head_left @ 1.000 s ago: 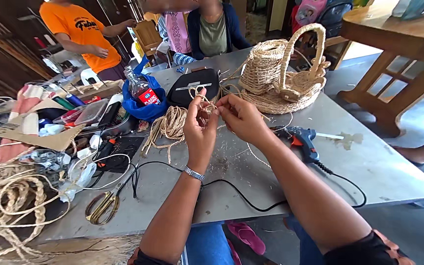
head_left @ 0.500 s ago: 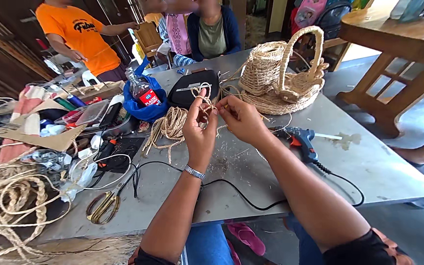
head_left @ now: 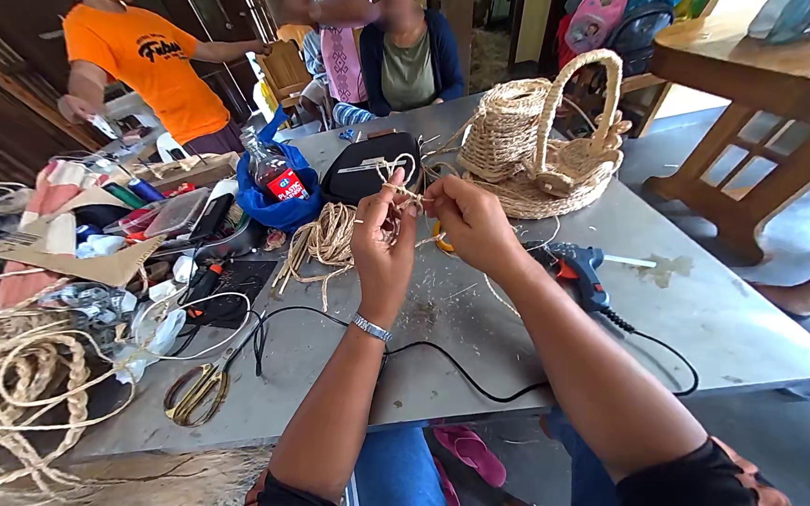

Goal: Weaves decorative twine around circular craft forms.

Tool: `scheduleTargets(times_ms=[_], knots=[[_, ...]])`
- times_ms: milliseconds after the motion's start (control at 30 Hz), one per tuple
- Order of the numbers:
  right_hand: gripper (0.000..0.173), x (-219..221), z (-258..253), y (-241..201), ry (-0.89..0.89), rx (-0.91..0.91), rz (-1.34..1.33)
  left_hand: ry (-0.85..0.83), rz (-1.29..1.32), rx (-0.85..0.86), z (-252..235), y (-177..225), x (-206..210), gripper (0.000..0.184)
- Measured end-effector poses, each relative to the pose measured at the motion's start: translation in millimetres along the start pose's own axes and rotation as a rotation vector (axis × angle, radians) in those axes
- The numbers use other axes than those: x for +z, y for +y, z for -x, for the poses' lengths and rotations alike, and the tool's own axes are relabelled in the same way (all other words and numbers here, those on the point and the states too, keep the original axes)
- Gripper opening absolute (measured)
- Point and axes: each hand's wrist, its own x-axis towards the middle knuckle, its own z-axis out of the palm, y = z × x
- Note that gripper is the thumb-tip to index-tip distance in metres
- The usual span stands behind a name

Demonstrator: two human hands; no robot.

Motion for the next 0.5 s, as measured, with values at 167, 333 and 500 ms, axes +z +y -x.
scheduleTargets(times_ms=[167,333,500], knots=[[0.026,-3.3,-0.1,-2.9,-0.017,0.100,-0.117,-0.008,0.061,-0.011,4.0,0.3,1.7,0.021],[0.018,-9.2,-3.2,-1.2,-0.026,0.237,-0.338,-0.005,0.014,-0.071,4.7,-1.6,5.2,0.037],[0.019,-10.4,-2.3,-2.7,0.042,0.299,-0.370,-0.017,-0.032,0.022,7.9,15.1,7.8,0.030]])
